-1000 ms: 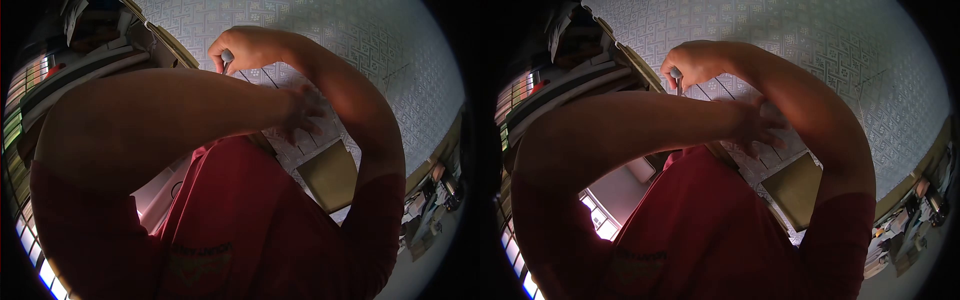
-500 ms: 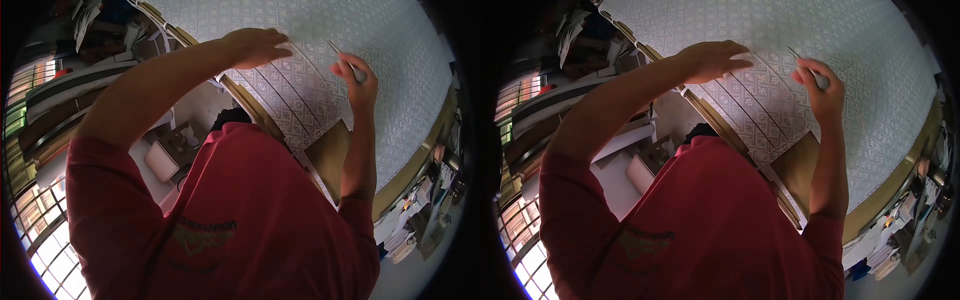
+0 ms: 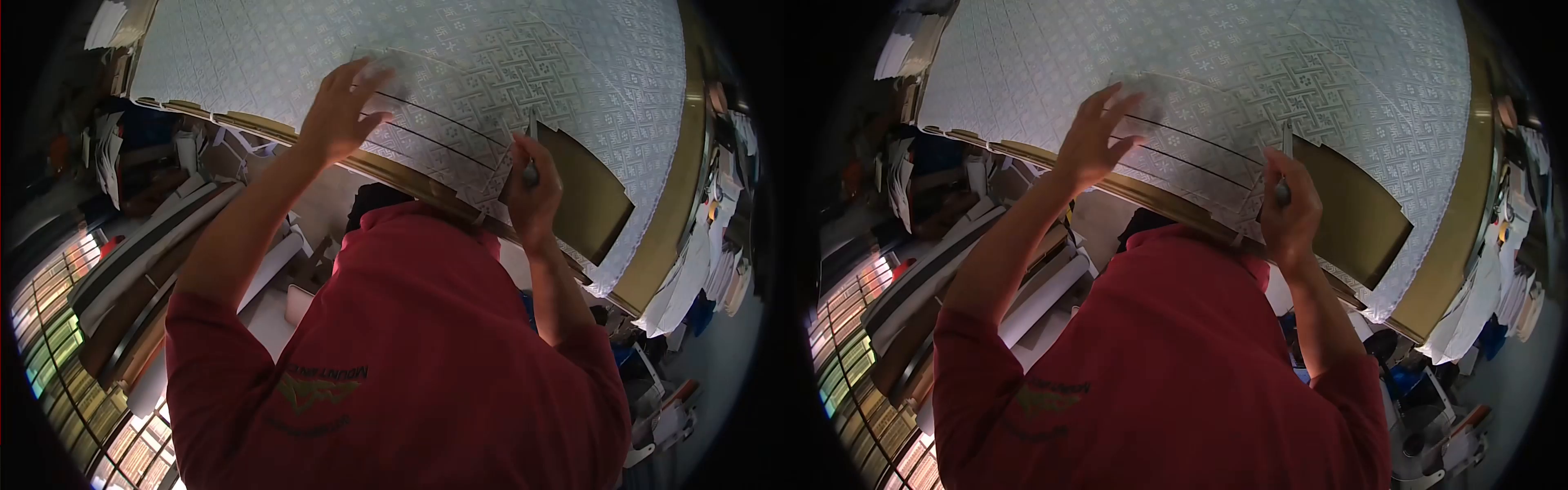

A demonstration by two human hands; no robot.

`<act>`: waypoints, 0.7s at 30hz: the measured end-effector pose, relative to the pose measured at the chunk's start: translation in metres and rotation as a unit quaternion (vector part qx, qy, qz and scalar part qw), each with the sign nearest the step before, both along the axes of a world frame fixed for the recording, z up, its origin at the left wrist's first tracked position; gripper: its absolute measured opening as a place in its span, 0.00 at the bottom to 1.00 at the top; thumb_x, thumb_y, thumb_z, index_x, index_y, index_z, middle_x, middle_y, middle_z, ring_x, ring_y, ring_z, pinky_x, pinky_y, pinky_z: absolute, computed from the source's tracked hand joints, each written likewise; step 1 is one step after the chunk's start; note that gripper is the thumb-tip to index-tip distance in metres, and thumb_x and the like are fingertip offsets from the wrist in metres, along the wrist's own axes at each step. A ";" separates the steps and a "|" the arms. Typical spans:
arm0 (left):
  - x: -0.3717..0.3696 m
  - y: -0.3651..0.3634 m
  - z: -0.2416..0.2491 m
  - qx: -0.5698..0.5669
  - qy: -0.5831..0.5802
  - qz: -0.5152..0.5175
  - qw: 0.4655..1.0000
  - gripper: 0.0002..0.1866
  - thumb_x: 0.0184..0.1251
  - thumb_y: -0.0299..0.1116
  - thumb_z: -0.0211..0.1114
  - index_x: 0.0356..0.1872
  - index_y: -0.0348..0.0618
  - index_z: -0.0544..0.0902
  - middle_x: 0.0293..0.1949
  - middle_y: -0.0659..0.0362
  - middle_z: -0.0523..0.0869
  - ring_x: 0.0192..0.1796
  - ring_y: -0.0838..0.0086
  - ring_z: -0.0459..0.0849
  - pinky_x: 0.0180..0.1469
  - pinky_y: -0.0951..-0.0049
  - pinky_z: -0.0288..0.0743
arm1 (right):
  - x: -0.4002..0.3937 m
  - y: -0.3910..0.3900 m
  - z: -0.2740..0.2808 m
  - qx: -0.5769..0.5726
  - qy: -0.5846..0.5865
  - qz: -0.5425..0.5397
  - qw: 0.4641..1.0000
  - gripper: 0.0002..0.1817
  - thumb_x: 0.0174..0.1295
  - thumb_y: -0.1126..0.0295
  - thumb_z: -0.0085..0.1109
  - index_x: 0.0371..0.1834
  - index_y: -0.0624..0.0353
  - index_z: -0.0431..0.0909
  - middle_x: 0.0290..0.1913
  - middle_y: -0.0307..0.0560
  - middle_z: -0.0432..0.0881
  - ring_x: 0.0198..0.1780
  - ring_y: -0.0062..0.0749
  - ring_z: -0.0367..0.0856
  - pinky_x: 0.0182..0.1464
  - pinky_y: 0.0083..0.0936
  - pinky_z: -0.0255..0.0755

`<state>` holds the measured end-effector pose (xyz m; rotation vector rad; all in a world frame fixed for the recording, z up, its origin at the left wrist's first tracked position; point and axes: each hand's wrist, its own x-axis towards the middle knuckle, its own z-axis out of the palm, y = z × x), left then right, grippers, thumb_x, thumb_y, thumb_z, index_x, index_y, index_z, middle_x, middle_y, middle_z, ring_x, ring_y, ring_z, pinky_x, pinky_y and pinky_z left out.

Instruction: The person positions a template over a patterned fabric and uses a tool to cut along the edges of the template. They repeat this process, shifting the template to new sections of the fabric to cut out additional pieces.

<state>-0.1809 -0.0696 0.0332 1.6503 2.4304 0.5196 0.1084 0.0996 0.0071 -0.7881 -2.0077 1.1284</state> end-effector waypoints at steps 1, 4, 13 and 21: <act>0.009 0.005 -0.001 -0.008 0.008 -0.046 0.999 0.36 0.69 0.48 0.75 0.77 0.63 0.75 0.78 0.48 0.69 0.81 0.44 0.63 0.79 0.42 0.62 | -0.002 -0.005 0.003 0.084 -0.024 0.012 0.996 0.13 0.69 0.81 0.67 0.55 0.59 0.84 0.47 0.52 0.90 0.44 0.39 0.92 0.50 0.32 0.84; 0.031 0.023 -0.015 -0.036 0.079 -0.086 0.993 0.35 0.69 0.58 0.71 0.77 0.70 0.75 0.82 0.49 0.65 0.84 0.44 0.58 0.82 0.36 0.52 | -0.005 -0.012 -0.007 0.123 -0.043 0.008 0.991 0.15 0.68 0.82 0.67 0.55 0.57 0.85 0.50 0.56 0.91 0.47 0.47 0.93 0.49 0.33 0.85; -0.085 0.015 -0.030 -0.014 0.117 -0.089 0.989 0.30 0.76 0.59 0.64 0.75 0.68 0.77 0.83 0.53 0.67 0.85 0.50 0.60 0.82 0.37 0.51 | -0.043 -0.057 0.013 0.089 -0.116 -0.036 0.989 0.12 0.70 0.79 0.66 0.54 0.56 0.83 0.50 0.57 0.91 0.52 0.48 0.93 0.48 0.34 0.86; -0.234 -0.087 -0.068 0.105 0.133 -0.055 0.984 0.23 0.77 0.52 0.65 0.68 0.61 0.84 0.77 0.53 0.76 0.81 0.46 0.68 0.79 0.39 0.58 | -0.112 -0.129 -0.006 0.271 -0.207 -0.056 0.938 0.22 0.64 0.77 0.71 0.61 0.53 0.80 0.55 0.51 0.90 0.54 0.51 0.91 0.51 0.41 0.85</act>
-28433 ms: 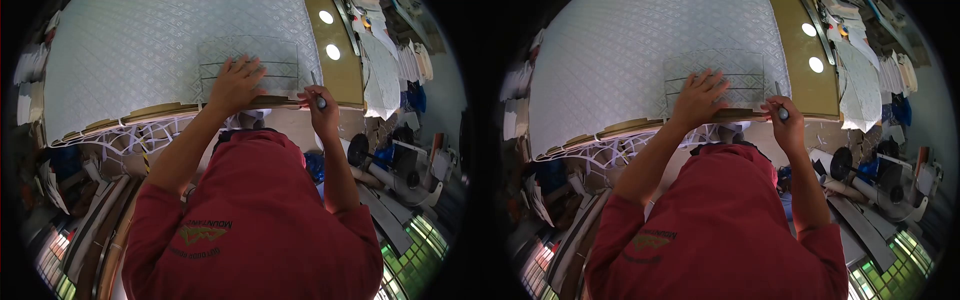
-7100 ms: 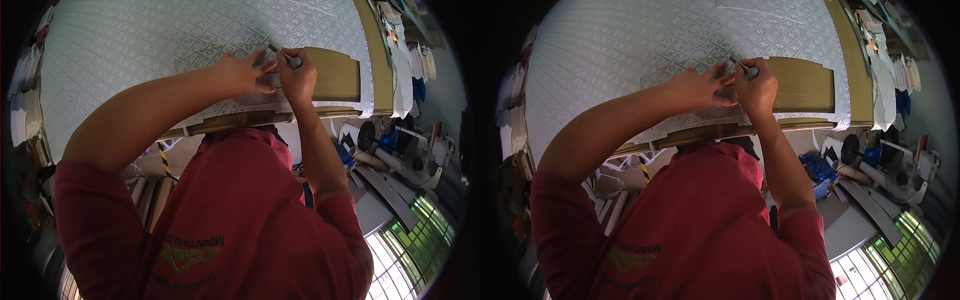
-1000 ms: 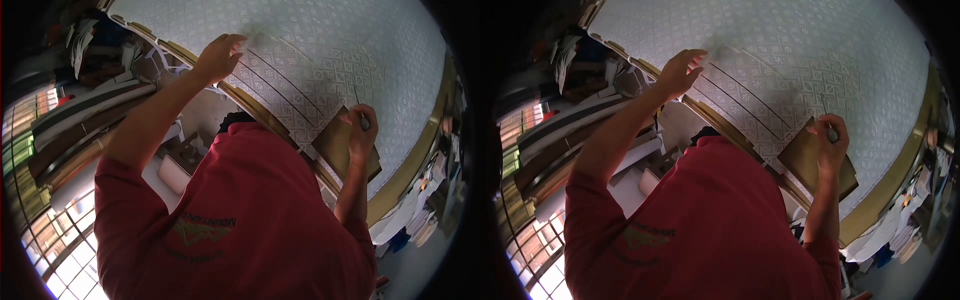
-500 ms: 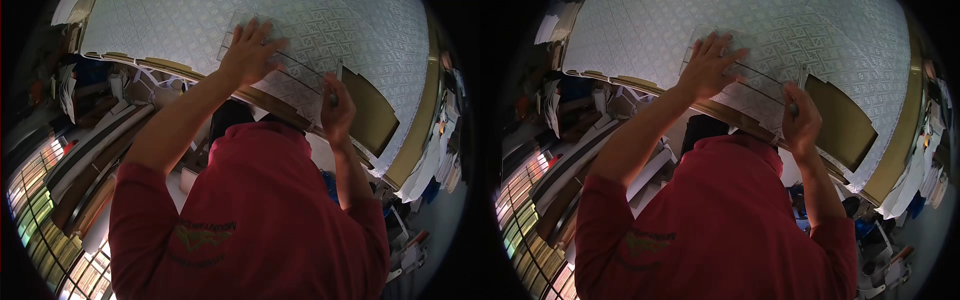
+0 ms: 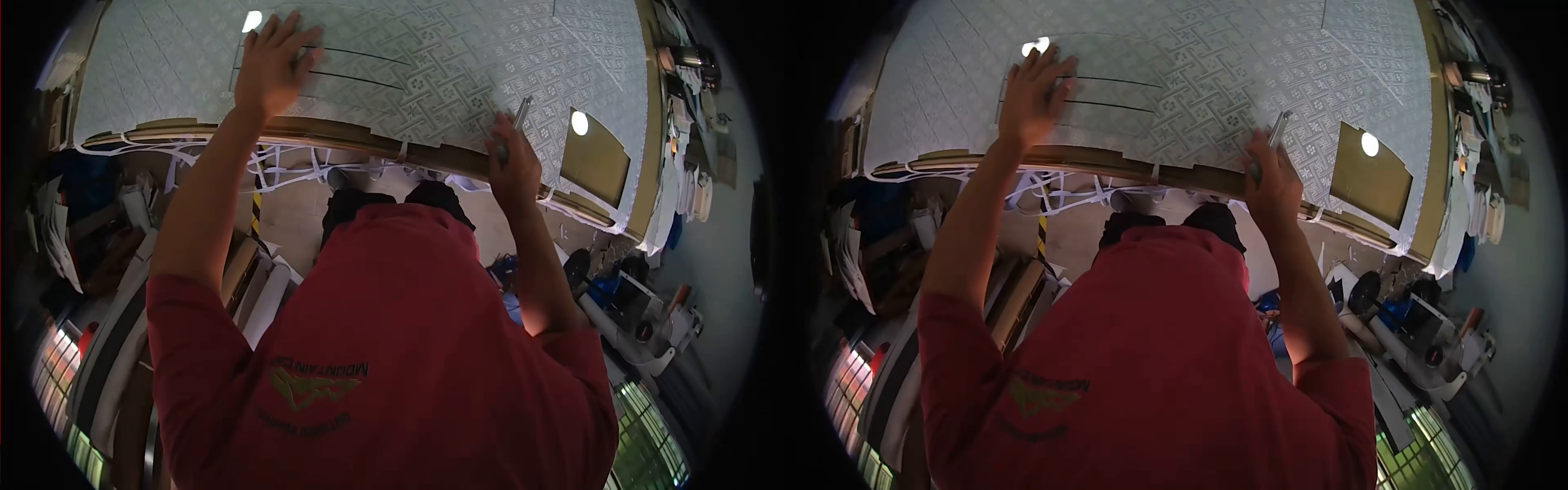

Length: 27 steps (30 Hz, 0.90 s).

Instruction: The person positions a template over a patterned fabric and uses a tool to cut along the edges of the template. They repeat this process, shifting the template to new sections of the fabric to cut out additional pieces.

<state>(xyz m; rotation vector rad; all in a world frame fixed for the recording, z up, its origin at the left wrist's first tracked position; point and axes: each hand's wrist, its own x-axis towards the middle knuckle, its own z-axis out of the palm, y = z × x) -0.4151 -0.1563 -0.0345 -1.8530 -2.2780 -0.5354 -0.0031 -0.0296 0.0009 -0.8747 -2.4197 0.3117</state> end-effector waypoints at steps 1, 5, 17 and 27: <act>-0.005 0.002 0.003 0.058 -0.019 -0.013 0.998 0.21 0.77 0.51 0.66 0.66 0.60 0.86 0.75 0.52 0.79 0.79 0.45 0.70 0.78 0.39 0.59 | -0.004 0.004 0.003 0.002 -0.015 0.020 1.000 0.23 0.63 0.75 0.72 0.62 0.52 0.79 0.55 0.50 0.90 0.53 0.50 0.92 0.50 0.41 0.86; 0.001 0.003 0.006 0.085 -0.001 0.007 0.996 0.19 0.75 0.47 0.69 0.63 0.58 0.88 0.72 0.51 0.82 0.76 0.45 0.75 0.76 0.44 0.63 | -0.006 0.013 0.021 -0.053 -0.094 0.050 0.993 0.28 0.62 0.71 0.76 0.65 0.54 0.75 0.52 0.48 0.89 0.48 0.48 0.91 0.45 0.40 0.86; 0.000 0.004 0.002 0.122 -0.030 0.003 0.992 0.20 0.74 0.50 0.70 0.60 0.54 0.88 0.68 0.51 0.85 0.73 0.45 0.77 0.77 0.37 0.63 | -0.027 0.011 0.031 -0.026 -0.199 0.181 0.963 0.30 0.56 0.75 0.73 0.63 0.55 0.72 0.70 0.62 0.79 0.66 0.60 0.82 0.59 0.45 0.84; 0.007 -0.001 0.011 0.086 0.000 0.021 0.996 0.14 0.75 0.41 0.68 0.55 0.47 0.89 0.67 0.50 0.86 0.71 0.47 0.80 0.74 0.41 0.68 | -0.012 0.034 0.015 -0.045 -0.140 0.183 0.972 0.31 0.55 0.74 0.75 0.62 0.55 0.72 0.69 0.58 0.81 0.63 0.59 0.84 0.56 0.46 0.84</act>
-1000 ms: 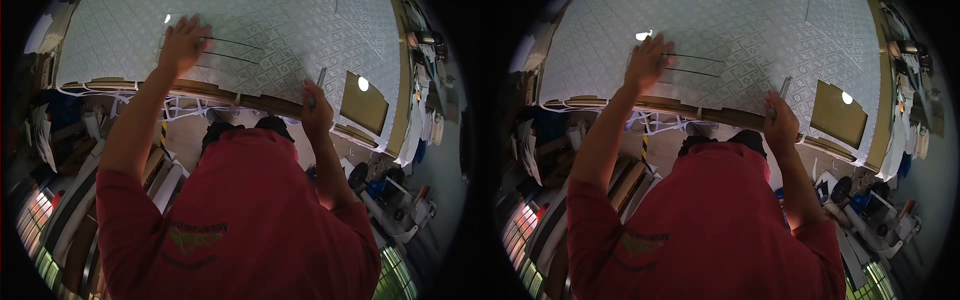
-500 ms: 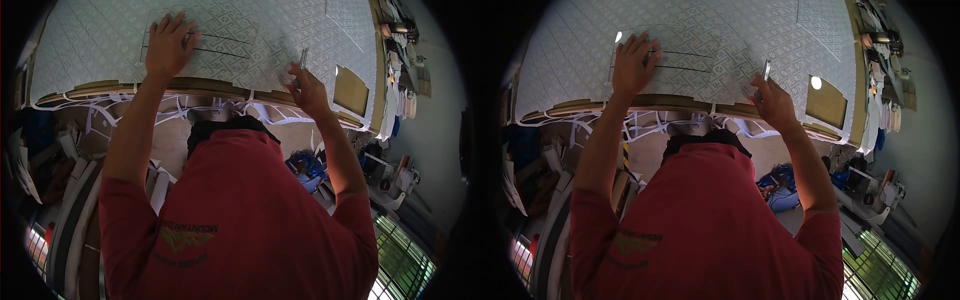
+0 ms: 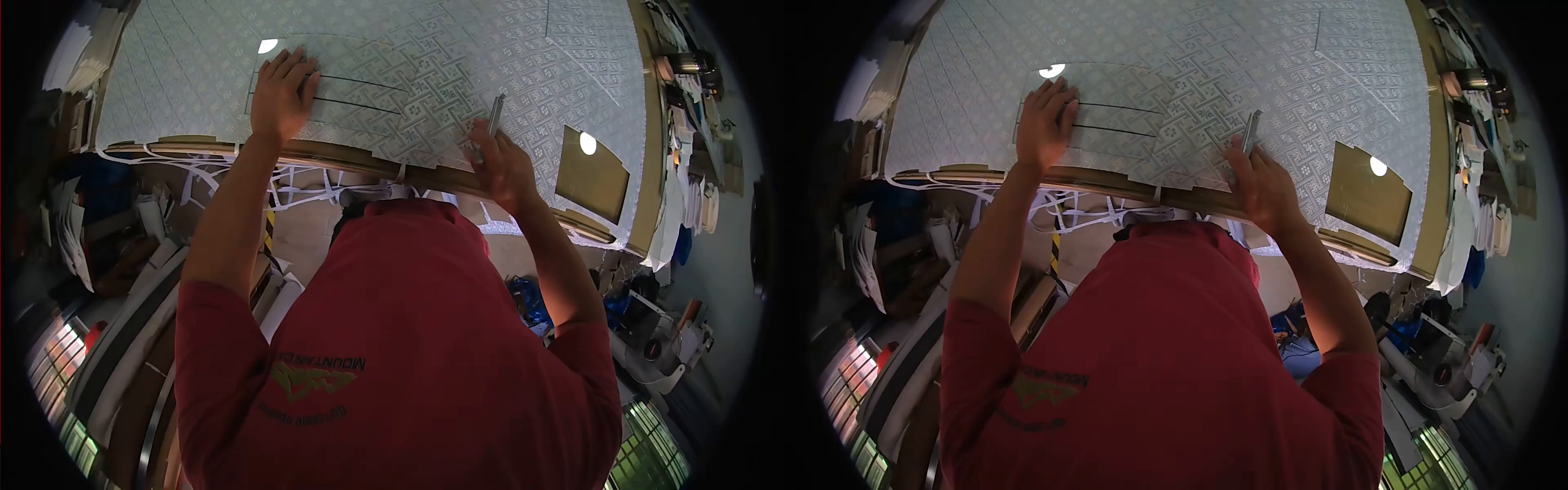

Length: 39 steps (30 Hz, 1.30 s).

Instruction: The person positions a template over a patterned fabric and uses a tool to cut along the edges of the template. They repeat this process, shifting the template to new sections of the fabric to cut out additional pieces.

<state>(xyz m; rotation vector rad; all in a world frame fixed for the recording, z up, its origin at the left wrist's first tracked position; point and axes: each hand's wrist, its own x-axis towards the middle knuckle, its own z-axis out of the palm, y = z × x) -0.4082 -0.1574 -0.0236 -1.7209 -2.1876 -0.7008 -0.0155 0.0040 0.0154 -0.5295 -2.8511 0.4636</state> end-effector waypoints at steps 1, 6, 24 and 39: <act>0.001 0.000 -0.001 -0.006 -0.005 0.003 1.000 0.14 0.76 0.40 0.67 0.56 0.47 0.89 0.67 0.50 0.85 0.71 0.46 0.79 0.74 0.41 0.67 | 0.003 0.002 -0.003 0.007 0.029 0.003 1.000 0.30 0.56 0.73 0.75 0.62 0.55 0.73 0.69 0.58 0.82 0.63 0.60 0.84 0.57 0.46 0.84; 0.013 0.006 -0.003 -0.042 -0.034 0.039 0.998 0.16 0.76 0.40 0.65 0.58 0.47 0.88 0.70 0.49 0.83 0.74 0.45 0.76 0.77 0.39 0.62 | -0.006 0.001 0.010 -0.018 0.070 0.017 0.997 0.28 0.58 0.71 0.75 0.60 0.56 0.74 0.68 0.60 0.82 0.66 0.63 0.81 0.64 0.48 0.80; 0.020 0.003 0.000 -0.072 -0.026 0.066 0.995 0.20 0.77 0.40 0.62 0.64 0.46 0.85 0.74 0.48 0.79 0.79 0.45 0.70 0.80 0.42 0.56 | -0.001 0.014 0.013 -0.084 0.016 -0.018 0.996 0.31 0.55 0.68 0.77 0.62 0.57 0.74 0.63 0.62 0.82 0.66 0.61 0.79 0.65 0.48 0.77; 0.021 0.006 -0.002 -0.038 -0.036 0.059 0.997 0.20 0.76 0.41 0.63 0.64 0.47 0.84 0.74 0.47 0.79 0.79 0.46 0.70 0.80 0.40 0.57 | -0.033 -0.019 0.015 0.025 0.006 0.063 0.998 0.30 0.53 0.79 0.70 0.62 0.58 0.74 0.67 0.65 0.80 0.66 0.65 0.79 0.72 0.51 0.74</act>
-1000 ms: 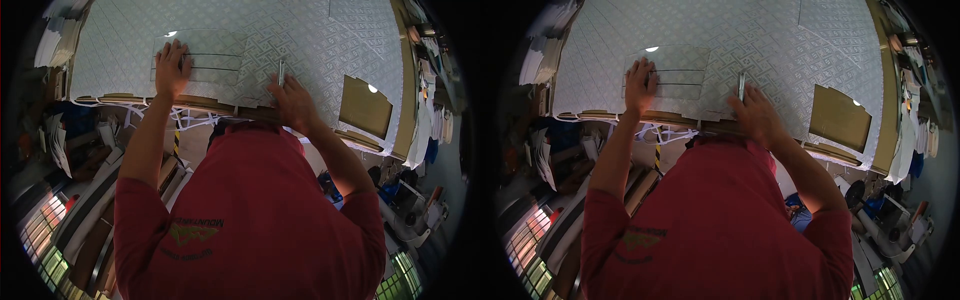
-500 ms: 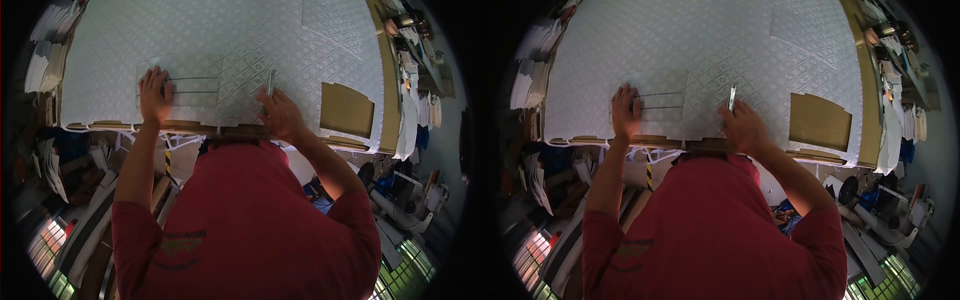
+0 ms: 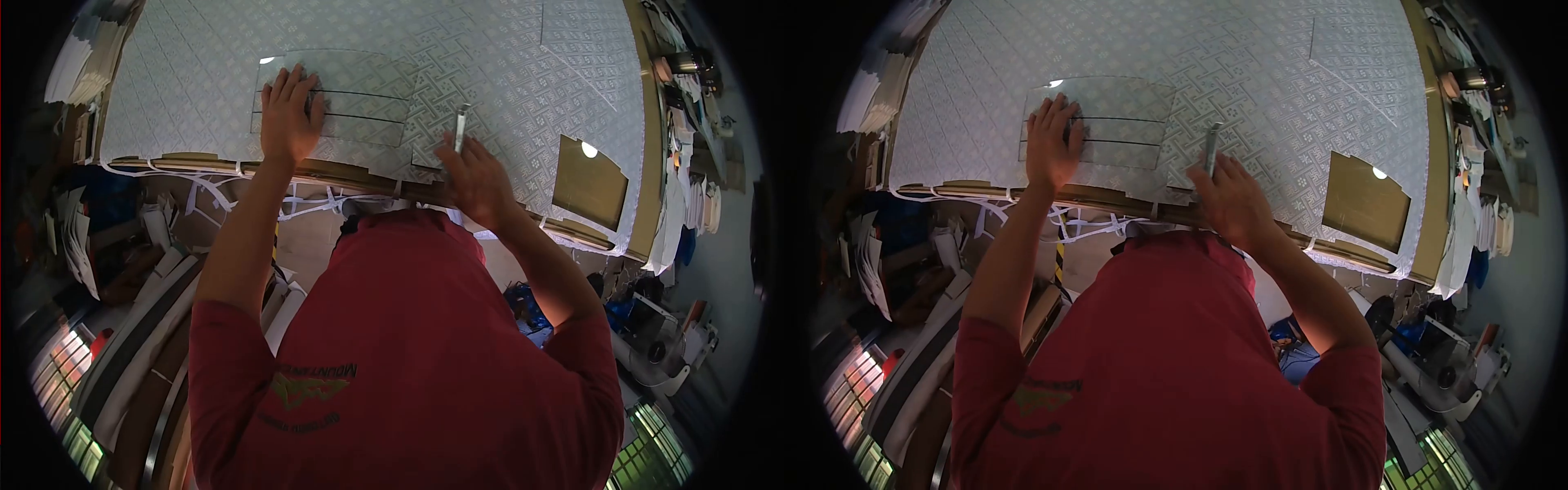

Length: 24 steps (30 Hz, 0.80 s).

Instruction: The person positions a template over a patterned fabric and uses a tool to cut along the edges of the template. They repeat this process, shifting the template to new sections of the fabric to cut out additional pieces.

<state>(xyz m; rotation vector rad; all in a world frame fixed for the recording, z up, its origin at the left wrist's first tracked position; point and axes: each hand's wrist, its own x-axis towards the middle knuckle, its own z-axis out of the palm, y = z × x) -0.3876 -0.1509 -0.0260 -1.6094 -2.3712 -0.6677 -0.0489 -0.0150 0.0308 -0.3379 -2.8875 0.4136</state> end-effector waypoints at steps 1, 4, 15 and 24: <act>0.001 0.000 0.000 0.007 -0.001 -0.005 1.000 0.20 0.76 0.41 0.63 0.64 0.47 0.84 0.74 0.47 0.79 0.78 0.46 0.71 0.80 0.40 0.56 | 0.007 0.000 0.003 -0.031 -0.006 -0.039 0.999 0.27 0.57 0.77 0.66 0.62 0.58 0.74 0.63 0.66 0.82 0.67 0.66 0.79 0.69 0.51 0.75; 0.000 0.001 0.000 0.013 -0.004 -0.003 1.000 0.20 0.75 0.41 0.64 0.64 0.46 0.84 0.74 0.47 0.79 0.78 0.46 0.71 0.80 0.40 0.56 | 0.018 0.007 0.001 -0.051 -0.023 -0.094 0.994 0.24 0.61 0.77 0.63 0.62 0.58 0.75 0.59 0.65 0.84 0.64 0.65 0.82 0.61 0.51 0.79; 0.003 0.003 0.007 0.015 -0.005 -0.020 1.000 0.20 0.75 0.41 0.64 0.63 0.45 0.84 0.74 0.48 0.79 0.78 0.46 0.71 0.80 0.39 0.57 | 0.027 0.025 0.099 -0.132 0.275 -0.283 0.909 0.12 0.72 0.81 0.64 0.56 0.59 0.81 0.44 0.45 0.87 0.43 0.23 0.83 0.46 0.23 0.77; 0.002 -0.001 0.002 -0.004 0.007 -0.003 1.000 0.21 0.76 0.39 0.64 0.65 0.44 0.84 0.75 0.48 0.77 0.80 0.45 0.69 0.81 0.38 0.55 | 0.060 0.142 0.178 0.306 0.424 -0.345 0.779 0.09 0.73 0.78 0.66 0.53 0.60 0.79 0.47 0.49 0.89 0.44 0.32 0.89 0.47 0.27 0.83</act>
